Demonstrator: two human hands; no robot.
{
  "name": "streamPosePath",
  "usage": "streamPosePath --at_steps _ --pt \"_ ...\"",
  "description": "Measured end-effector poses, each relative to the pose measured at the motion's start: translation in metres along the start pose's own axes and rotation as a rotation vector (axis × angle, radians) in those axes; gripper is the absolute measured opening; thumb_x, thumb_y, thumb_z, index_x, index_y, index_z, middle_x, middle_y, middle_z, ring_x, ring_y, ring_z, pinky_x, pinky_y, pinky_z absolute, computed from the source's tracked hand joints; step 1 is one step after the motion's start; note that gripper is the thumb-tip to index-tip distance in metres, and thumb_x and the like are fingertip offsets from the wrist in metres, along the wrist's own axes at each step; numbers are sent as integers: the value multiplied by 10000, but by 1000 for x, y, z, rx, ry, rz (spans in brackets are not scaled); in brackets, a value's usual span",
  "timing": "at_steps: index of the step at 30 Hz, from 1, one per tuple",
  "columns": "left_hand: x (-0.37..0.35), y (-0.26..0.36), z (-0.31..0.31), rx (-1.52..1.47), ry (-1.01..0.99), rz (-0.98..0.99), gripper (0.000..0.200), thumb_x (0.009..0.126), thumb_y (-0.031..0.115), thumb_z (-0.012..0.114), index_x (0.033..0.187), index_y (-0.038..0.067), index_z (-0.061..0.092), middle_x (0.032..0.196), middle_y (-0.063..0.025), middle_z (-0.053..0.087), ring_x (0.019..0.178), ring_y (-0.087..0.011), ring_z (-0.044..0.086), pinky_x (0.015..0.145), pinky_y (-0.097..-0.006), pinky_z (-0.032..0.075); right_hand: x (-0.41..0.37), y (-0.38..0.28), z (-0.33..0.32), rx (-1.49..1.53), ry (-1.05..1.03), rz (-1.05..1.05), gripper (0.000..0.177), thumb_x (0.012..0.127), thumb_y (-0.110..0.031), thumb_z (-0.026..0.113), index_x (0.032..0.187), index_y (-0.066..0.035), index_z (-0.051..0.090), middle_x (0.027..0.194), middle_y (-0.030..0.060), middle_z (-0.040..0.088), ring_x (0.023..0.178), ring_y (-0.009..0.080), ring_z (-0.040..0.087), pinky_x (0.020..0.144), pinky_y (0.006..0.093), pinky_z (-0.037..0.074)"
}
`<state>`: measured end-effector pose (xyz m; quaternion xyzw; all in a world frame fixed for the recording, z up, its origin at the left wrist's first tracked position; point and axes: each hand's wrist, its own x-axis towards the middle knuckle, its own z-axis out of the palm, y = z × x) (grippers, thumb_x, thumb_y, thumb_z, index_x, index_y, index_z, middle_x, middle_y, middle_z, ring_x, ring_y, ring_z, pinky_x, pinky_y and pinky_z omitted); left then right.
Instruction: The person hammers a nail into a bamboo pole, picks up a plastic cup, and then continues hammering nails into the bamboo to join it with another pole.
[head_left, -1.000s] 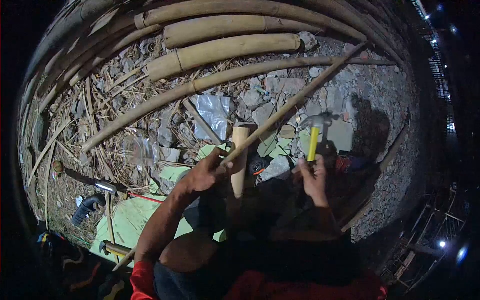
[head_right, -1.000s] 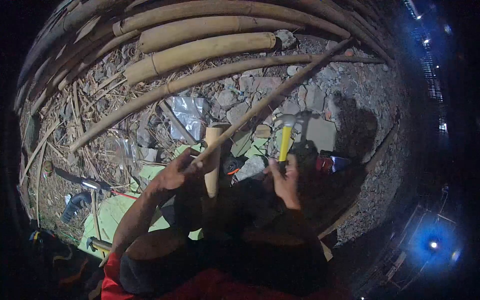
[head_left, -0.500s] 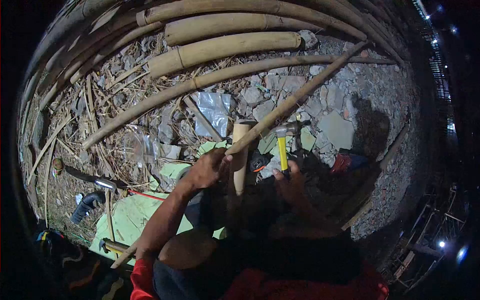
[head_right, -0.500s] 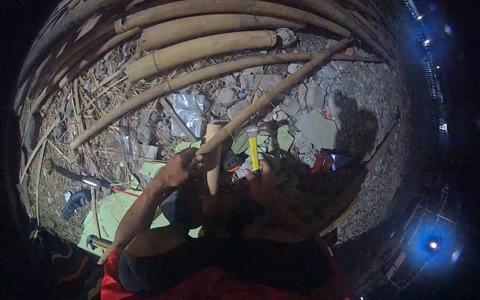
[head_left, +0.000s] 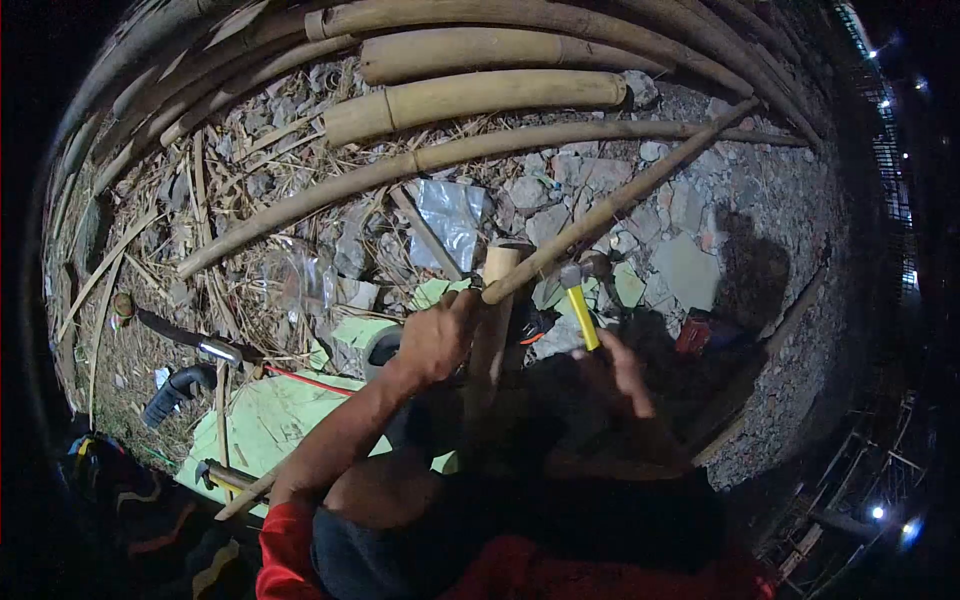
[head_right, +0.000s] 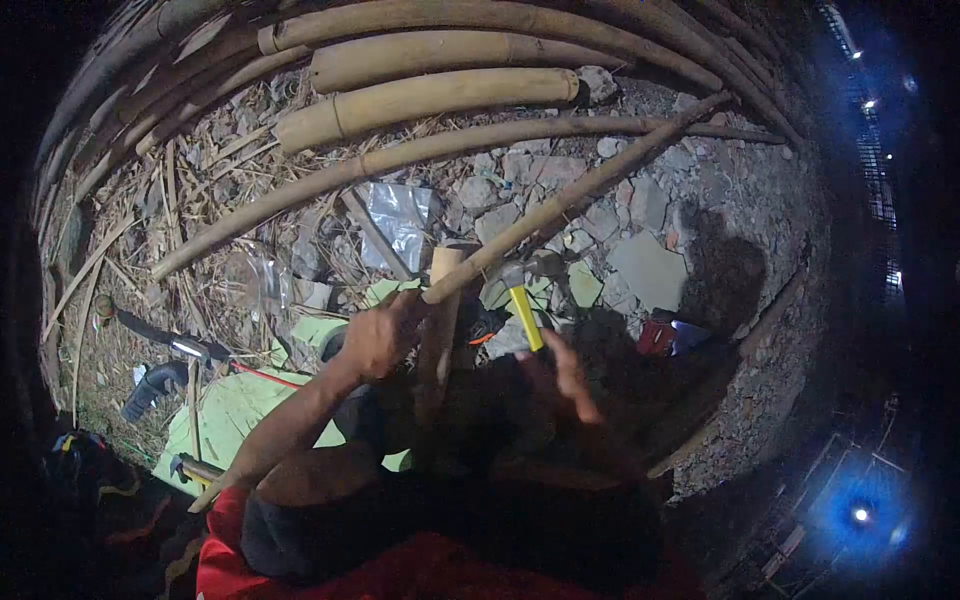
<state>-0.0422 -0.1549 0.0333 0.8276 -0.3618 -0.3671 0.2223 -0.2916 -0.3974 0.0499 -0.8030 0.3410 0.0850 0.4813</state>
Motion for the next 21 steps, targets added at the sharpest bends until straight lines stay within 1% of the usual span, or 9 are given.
streamPosePath --at_steps 1,3,6,7,11,13,17,20,21 --pt "-3 -3 3 26 99 87 641 843 229 768 1402 43 515 1207 -222 668 910 -445 720 767 -528 591 3 -2 -18 -89 -33 -31 467 979 -295 703 1385 -78 625 1083 280 689 1028 431 681 879 493 524" --pt "-5 1 2 49 90 91 615 865 237 752 1402 55 512 1176 -219 668 902 -443 720 760 -527 591 14 -18 -56 -266 -94 -86 449 967 -272 712 1378 -103 646 1034 290 696 951 438 698 815 495 538" --pt "-1 -1 6 55 133 102 602 888 229 726 1423 69 501 1165 -209 662 900 -439 720 766 -528 589 32 -90 -75 -720 -70 28 385 980 -233 701 1319 -53 668 1050 219 745 943 408 725 777 440 559" --pt "0 -3 7 52 158 104 602 894 223 718 1433 73 496 1168 -205 659 902 -437 720 770 -529 588 33 -77 -76 -661 5 -150 373 985 -286 692 1301 -89 702 1023 225 726 882 458 695 739 479 570" --pt "0 5 2 105 177 61 643 889 170 705 1483 89 472 1252 -207 609 1005 -435 688 858 -528 567 8 -116 -50 -997 222 -132 358 991 -293 678 1320 -157 711 988 215 688 778 408 713 636 499 561" --pt "2 11 2 109 161 53 693 877 141 702 1521 98 448 1298 -214 576 1099 -429 653 948 -524 540 6 -125 -44 -1008 254 -75 361 992 -292 675 1326 -158 707 978 208 687 766 402 711 624 496 560" --pt "27 34 11 -2 440 227 802 814 78 706 1564 86 421 1367 -223 517 1274 -419 521 1090 -550 411 13 -140 -51 -1020 212 -75 372 997 -307 664 1338 -164 708 937 205 676 712 392 692 607 490 552" --pt "69 39 24 138 462 503 718 821 76 688 1510 85 488 1342 -217 515 1245 -411 527 1061 -539 419 25 -146 -64 -1048 131 -126 390 995 -298 673 1348 -134 698 891 197 671 683 363 705 582 462 558" --pt "76 43 18 190 389 507 676 828 89 679 1484 90 515 1326 -214 518 1236 -401 527 1058 -527 417 29 -148 -69 -1066 100 -146 399 993 -292 680 1352 -118 693 871 193 669 672 349 713 571 449 562"
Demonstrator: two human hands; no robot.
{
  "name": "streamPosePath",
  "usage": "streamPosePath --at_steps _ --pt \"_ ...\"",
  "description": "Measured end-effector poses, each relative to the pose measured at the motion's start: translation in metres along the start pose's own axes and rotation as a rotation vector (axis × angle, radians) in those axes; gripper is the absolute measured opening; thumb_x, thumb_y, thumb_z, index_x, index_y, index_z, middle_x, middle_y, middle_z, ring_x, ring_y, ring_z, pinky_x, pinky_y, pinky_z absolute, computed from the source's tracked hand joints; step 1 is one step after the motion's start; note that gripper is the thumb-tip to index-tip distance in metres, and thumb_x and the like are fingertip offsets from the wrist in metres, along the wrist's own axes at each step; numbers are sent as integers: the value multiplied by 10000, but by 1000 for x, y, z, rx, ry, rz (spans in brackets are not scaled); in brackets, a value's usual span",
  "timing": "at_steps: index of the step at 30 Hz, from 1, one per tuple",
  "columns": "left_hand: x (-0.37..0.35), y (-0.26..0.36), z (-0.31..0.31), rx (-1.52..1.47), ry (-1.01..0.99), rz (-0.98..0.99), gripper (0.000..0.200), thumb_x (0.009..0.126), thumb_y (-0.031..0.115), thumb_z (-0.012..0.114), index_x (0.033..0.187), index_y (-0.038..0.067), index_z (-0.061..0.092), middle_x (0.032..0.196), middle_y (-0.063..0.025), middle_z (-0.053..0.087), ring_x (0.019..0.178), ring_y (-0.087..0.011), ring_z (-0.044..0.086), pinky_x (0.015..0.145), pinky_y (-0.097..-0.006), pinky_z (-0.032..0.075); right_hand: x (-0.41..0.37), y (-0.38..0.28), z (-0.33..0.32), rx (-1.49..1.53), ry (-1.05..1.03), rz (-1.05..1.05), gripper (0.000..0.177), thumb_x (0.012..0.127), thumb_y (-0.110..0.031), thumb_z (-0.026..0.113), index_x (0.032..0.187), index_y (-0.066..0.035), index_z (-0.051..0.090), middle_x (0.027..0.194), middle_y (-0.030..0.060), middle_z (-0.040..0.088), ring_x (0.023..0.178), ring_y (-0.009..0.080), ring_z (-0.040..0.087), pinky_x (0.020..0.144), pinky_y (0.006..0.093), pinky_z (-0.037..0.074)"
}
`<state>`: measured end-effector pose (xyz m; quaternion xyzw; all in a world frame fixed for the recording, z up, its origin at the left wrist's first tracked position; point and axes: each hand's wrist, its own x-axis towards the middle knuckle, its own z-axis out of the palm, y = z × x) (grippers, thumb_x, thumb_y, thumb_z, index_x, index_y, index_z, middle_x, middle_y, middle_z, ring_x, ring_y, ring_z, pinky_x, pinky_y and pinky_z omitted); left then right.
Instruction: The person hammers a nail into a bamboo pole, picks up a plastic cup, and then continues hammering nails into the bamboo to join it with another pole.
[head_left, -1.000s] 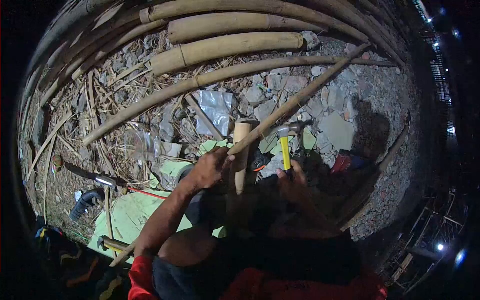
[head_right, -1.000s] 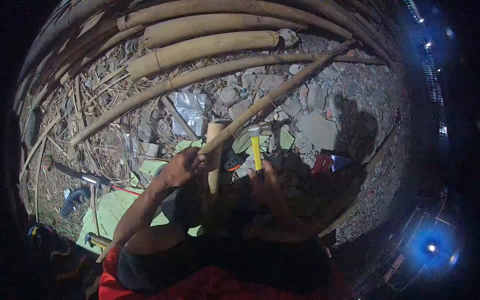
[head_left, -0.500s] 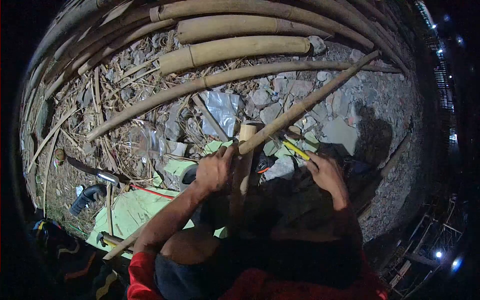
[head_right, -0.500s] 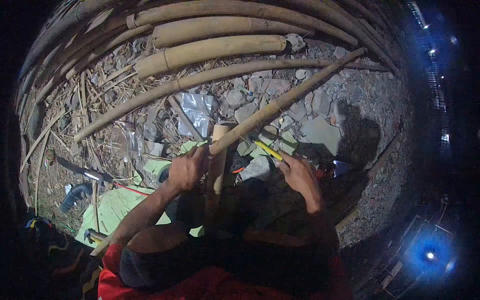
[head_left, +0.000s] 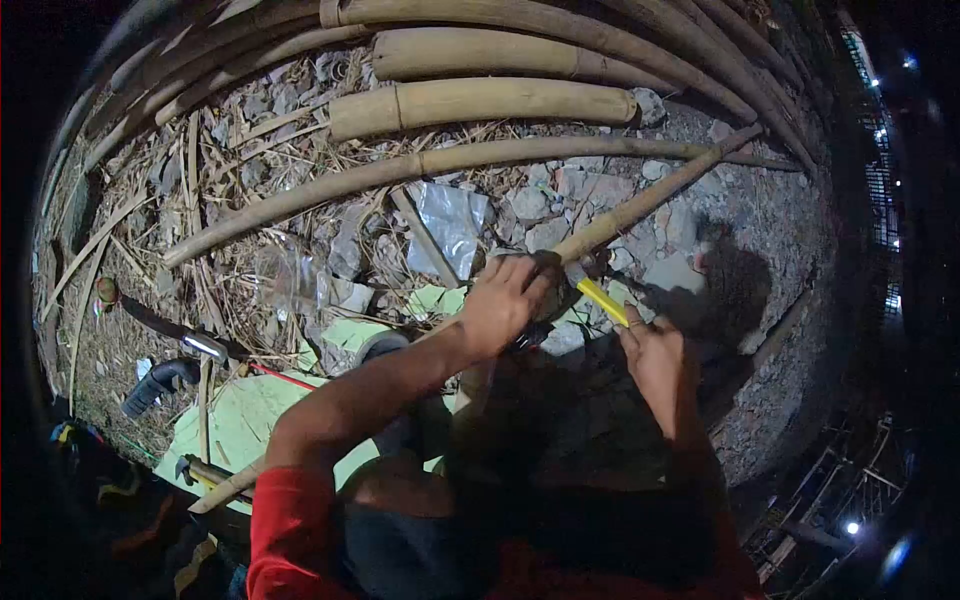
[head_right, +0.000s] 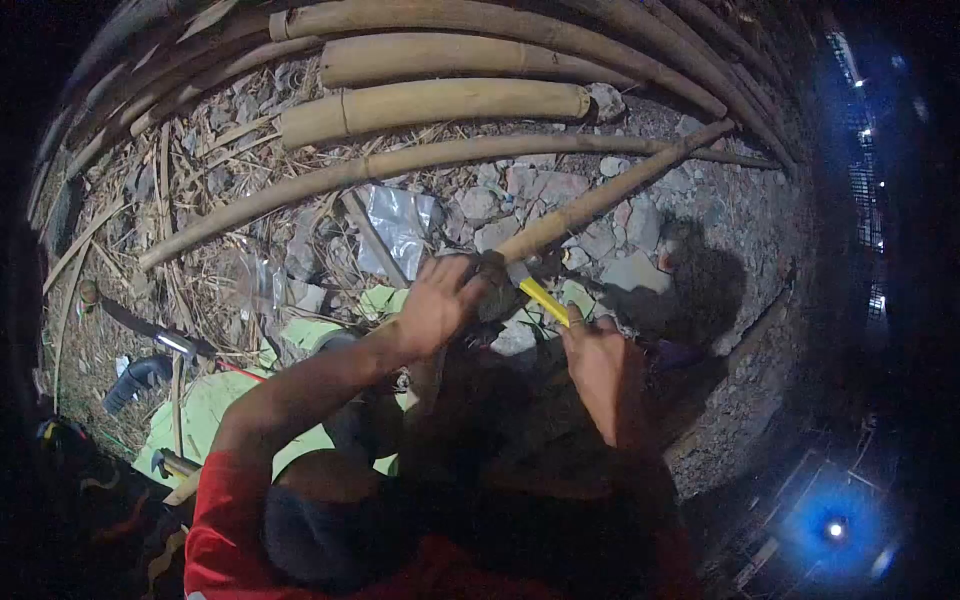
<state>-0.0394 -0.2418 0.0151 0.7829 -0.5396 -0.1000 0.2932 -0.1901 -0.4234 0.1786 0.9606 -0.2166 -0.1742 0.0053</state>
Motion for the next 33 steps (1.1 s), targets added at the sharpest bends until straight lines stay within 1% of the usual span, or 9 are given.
streamPosePath --at_steps 2,5,9,11,21,24,28,31,33 --pt "17 -1 -6 55 -157 45 596 843 115 662 1431 100 568 1293 -208 523 1218 -381 528 1052 -503 414 8 10 5 -92 -11 -30 394 995 -299 681 1345 -120 698 856 193 665 667 348 715 569 449 560" --pt "21 -4 5 67 -82 48 423 902 162 599 1318 140 668 1295 -161 549 1206 -327 539 1015 -452 441 22 31 1 -124 -60 -73 390 993 -308 689 1335 -122 706 874 182 669 686 333 719 575 448 556" --pt "19 -16 9 121 28 102 380 889 193 613 1258 159 700 1291 -139 554 1214 -337 535 1074 -530 408 38 82 16 1 -24 -202 404 962 -315 735 1332 -153 716 900 144 663 736 302 722 604 449 559" --pt "21 -22 12 104 77 167 403 872 191 614 1266 158 688 1257 -137 562 1183 -333 538 1039 -559 404 47 89 15 -24 -7 -268 413 943 -315 760 1331 -177 721 892 130 649 742 294 712 621 447 562" --pt "16 8 10 21 58 142 290 873 270 619 1079 69 659 1072 -115 638 1175 -346 564 991 -500 425 29 34 -1 -49 -48 -70 441 916 -299 782 1331 -164 720 835 137 630 667 306 697 606 424 558" --pt "11 9 -4 -52 26 112 289 921 333 636 1016 64 686 1079 -127 658 1157 -352 587 965 -475 438 15 26 15 72 92 -111 368 942 -195 736 1305 -131 735 763 141 575 582 314 620 545 431 492" --pt "1 6 -11 -111 165 76 311 1019 359 592 1019 65 694 1048 -124 677 1067 -311 631 939 -433 450 7 3 4 48 32 -62 389 950 -255 740 1323 -145 715 872 170 653 682 343 690 588 446 544" --pt "-16 -1 -22 -191 79 1 296 1024 329 579 1032 54 686 1070 -129 680 1061 -323 641 940 -457 460 2 -4 13 1 130 -156 391 962 -257 724 1337 -147 707 890 174 658 704 345 699 591 450 552" --pt "-30 -6 -32 -238 116 -14 289 1022 315 580 1065 45 674 1084 -158 673 1065 -344 643 942 -470 482 4 -19 17 28 40 -124 394 975 -275 709 1355 -169 700 886 177 655 713 333 709 598 446 563"
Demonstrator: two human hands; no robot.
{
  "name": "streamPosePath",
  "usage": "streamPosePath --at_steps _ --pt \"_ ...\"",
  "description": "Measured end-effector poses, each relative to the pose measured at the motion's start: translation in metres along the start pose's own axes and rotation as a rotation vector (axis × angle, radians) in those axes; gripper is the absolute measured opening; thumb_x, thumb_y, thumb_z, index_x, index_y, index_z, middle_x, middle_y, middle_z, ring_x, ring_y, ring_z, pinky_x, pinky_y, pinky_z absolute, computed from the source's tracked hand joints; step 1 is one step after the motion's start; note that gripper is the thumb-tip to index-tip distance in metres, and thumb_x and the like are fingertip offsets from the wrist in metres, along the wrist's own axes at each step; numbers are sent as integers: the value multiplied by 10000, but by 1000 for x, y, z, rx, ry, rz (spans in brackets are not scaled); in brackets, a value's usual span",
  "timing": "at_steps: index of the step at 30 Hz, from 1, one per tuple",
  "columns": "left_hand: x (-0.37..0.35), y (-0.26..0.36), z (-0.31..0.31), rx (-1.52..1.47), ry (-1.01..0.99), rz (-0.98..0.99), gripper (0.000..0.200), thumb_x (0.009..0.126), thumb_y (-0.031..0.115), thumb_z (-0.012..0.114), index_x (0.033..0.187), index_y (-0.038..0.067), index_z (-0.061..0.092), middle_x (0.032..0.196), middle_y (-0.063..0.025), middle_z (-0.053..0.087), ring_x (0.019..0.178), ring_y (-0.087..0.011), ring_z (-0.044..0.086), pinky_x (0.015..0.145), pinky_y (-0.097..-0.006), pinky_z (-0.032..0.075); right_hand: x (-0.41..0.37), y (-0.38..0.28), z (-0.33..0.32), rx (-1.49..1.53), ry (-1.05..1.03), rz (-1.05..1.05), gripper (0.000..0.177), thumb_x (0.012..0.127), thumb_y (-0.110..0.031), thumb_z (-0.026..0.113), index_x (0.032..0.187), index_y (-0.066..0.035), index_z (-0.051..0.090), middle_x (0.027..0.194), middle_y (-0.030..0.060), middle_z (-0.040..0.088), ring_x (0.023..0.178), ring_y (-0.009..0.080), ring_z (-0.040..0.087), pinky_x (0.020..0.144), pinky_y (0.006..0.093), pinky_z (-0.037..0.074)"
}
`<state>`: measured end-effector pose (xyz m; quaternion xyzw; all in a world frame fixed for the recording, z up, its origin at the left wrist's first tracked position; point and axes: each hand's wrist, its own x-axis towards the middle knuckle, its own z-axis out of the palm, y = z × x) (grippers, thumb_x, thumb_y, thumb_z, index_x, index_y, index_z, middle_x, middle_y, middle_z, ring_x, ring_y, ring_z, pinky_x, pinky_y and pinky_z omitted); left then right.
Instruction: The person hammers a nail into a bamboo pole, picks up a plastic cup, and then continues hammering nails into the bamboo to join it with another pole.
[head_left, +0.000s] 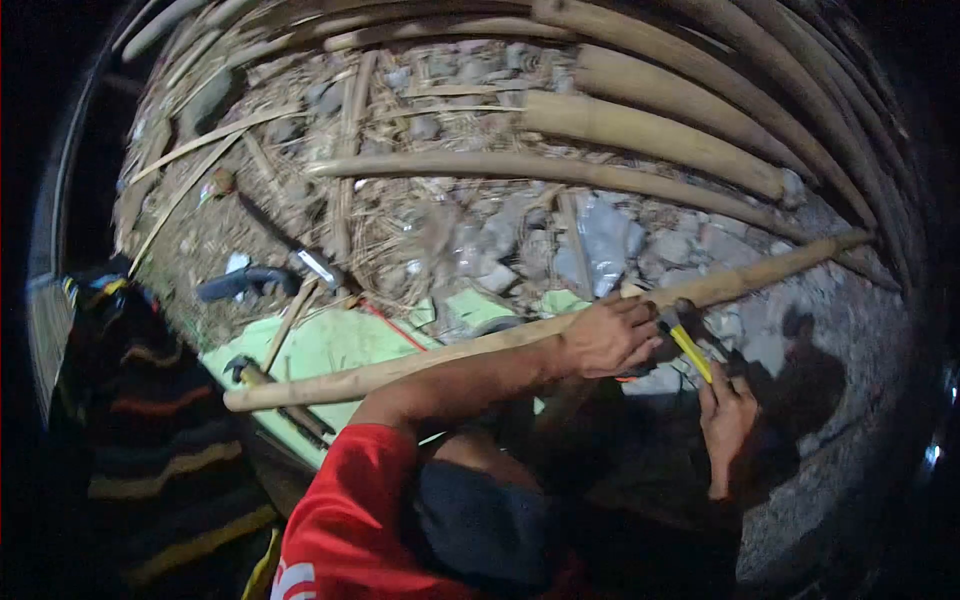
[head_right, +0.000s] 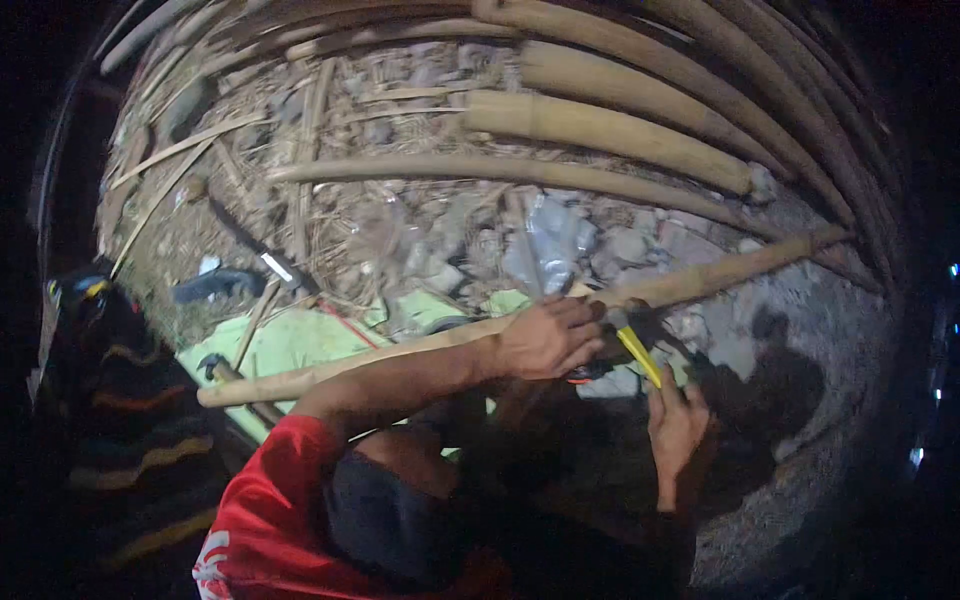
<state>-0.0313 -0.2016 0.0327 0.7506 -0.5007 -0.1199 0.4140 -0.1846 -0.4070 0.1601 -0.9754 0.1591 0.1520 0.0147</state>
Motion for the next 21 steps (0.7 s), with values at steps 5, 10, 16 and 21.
streamPosePath --at_steps 5,10,16,21 --pt "-49 -7 -65 -221 145 -223 239 1036 226 574 1143 23 642 1073 -219 652 1011 -417 651 886 -508 519 -6 -16 2 31 31 4 381 981 -289 717 1347 -183 716 850 176 628 673 329 677 571 437 523" --pt "-155 -50 -148 -72 673 -815 281 1078 208 545 1210 -5 672 919 -205 700 826 -370 694 743 -444 538 -12 -12 12 203 22 3 387 957 -214 747 1323 -89 722 838 185 616 741 338 672 619 448 514" --pt "-317 -83 -191 -280 1266 -1141 429 1102 389 541 872 39 634 677 28 539 588 -77 480 522 -291 406 -8 -18 14 295 34 19 363 947 -194 748 1274 -36 730 880 240 661 793 424 669 691 470 527" --pt "-390 -98 -206 -57 1151 -1466 481 1053 440 598 838 10 604 688 -46 601 600 -133 572 543 -340 474 -6 -24 14 261 66 -25 375 943 -195 751 1284 -39 726 866 241 649 773 425 656 690 473 518"
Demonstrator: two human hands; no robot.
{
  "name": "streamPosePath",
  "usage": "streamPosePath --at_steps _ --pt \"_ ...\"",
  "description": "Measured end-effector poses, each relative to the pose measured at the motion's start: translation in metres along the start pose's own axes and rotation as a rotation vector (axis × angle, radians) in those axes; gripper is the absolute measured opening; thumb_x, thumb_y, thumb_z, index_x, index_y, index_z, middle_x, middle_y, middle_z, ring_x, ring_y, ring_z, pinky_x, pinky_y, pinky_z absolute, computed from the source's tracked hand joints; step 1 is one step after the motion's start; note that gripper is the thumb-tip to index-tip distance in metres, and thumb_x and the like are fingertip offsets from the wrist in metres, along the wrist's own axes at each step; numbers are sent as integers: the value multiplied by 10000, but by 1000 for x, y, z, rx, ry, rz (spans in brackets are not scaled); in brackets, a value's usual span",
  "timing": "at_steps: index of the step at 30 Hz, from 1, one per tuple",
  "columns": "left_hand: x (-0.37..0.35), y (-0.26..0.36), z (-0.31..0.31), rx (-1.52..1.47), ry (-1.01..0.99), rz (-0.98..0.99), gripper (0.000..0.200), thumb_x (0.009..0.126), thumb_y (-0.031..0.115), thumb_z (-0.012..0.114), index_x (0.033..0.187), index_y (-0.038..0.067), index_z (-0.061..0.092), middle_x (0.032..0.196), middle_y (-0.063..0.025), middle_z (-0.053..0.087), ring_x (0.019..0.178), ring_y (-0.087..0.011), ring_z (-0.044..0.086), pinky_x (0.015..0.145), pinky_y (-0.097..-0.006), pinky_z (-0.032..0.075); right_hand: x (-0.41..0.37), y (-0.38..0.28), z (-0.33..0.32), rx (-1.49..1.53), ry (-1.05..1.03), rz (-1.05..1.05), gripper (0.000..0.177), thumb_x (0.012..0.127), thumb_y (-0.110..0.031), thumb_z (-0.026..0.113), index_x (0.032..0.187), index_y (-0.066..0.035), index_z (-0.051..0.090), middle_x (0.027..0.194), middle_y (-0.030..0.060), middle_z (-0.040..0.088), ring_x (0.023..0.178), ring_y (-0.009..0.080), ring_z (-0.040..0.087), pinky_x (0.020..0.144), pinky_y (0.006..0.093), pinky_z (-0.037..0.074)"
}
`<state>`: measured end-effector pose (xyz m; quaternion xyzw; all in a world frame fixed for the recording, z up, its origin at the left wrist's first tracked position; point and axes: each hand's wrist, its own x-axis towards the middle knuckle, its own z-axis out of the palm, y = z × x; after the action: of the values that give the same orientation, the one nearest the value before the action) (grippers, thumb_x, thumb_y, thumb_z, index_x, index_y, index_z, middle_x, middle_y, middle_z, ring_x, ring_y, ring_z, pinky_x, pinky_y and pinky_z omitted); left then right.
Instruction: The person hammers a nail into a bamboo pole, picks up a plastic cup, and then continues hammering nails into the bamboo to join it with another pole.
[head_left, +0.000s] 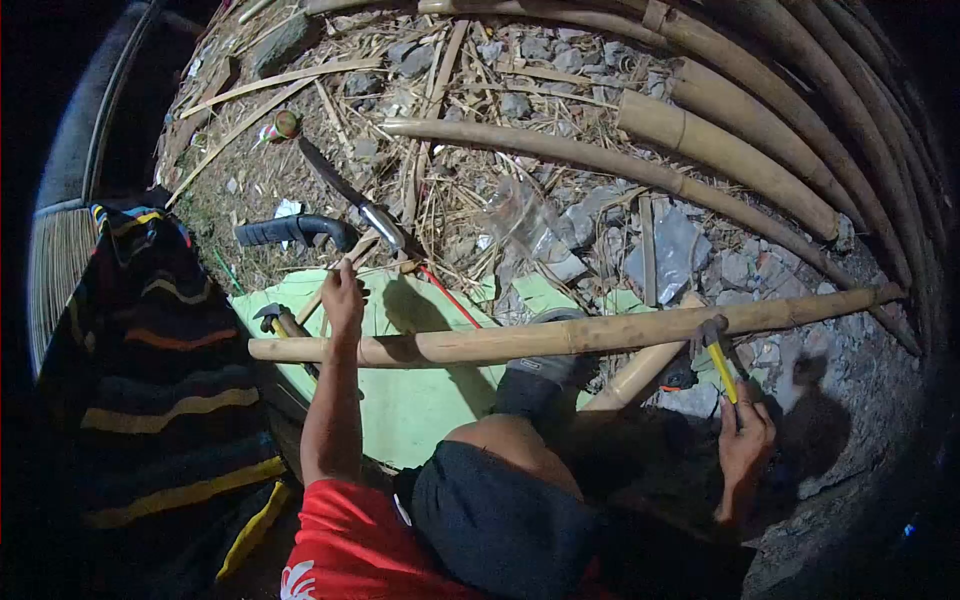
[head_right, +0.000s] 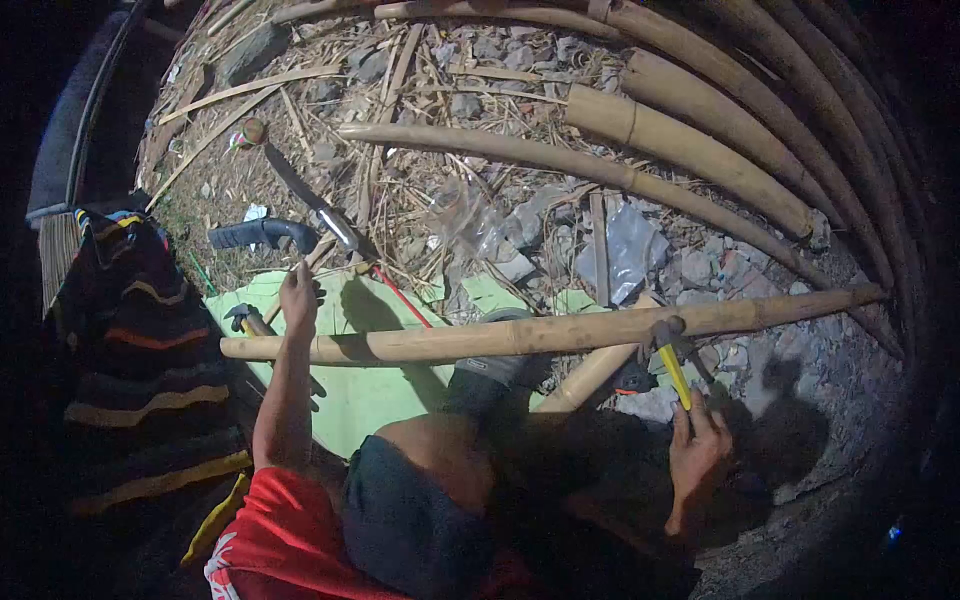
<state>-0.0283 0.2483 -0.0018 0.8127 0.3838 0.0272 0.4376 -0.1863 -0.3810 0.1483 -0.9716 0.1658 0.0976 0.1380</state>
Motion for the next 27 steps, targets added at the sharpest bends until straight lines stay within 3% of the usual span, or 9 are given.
streamPosePath --at_steps 5,8,10,14,17,19,23,25,27 --pt "-6 27 12 317 -117 256 345 1072 336 601 1002 4 663 775 -33 624 685 -117 584 607 -321 492 -5 1 4 60 8 31 388 941 -204 755 1294 -47 724 829 243 623 751 417 637 680 479 501" --pt "-35 66 68 -43 -384 412 286 1047 270 653 1014 -11 692 806 -68 668 717 -131 591 667 -323 487 -3 -3 2 47 -9 58 389 940 -208 757 1291 -42 725 822 242 619 760 411 635 679 475 495" --pt "-48 101 97 346 -332 770 277 986 253 725 919 -6 659 829 -168 579 703 -365 551 671 -448 459 0 -12 -4 9 -5 53 391 941 -209 756 1290 -35 723 821 241 618 761 406 632 676 470 490" --pt "-69 120 156 51 -438 521 305 1031 293 674 995 -9 682 941 -160 658 849 -278 671 753 -381 543 -8 12 13 80 78 -13 393 962 -214 740 1329 -77 715 878 210 662 754 371 673 639 447 514" --pt "-101 153 164 199 -598 209 315 1021 311 685 1028 -3 692 919 -175 737 812 -290 737 733 -398 558 -18 19 25 65 136 60 384 969 -225 734 1308 -47 715 901 214 661 776 374 662 669 456 510" --pt "-88 106 186 74 -523 425 301 1012 302 698 1011 1 701 890 -167 738 798 -282 733 716 -397 548 -39 45 58 26 182 147 365 969 -225 729 1266 -14 724 926 239 657 827 408 650 722 481 508" --pt "-124 145 175 98 -502 647 229 978 236 737 935 12 717 827 -160 681 712 -305 656 657 -419 506 -78 105 146 -14 481 8 388 999 -261 689 1243 40 701 954 240 658 917 459 637 837 500 520" --pt "-147 165 170 207 -477 931 130 954 153 751 961 27 724 899 -130 715 796 -319 648 736 -412 512 -57 78 118 -79 397 -5 596 933 -319 763 1380 37 595 1220 271 603 1142 479 573 1002 544 467" --pt "-165 186 178 194 -532 1177 92 934 119 761 945 35 725 889 -123 708 792 -334 634 753 -436 509 -31 41 87 262 303 219 772 873 -370 825 1458 35 525 1381 286 530 1251 472 524 1074 559 428"
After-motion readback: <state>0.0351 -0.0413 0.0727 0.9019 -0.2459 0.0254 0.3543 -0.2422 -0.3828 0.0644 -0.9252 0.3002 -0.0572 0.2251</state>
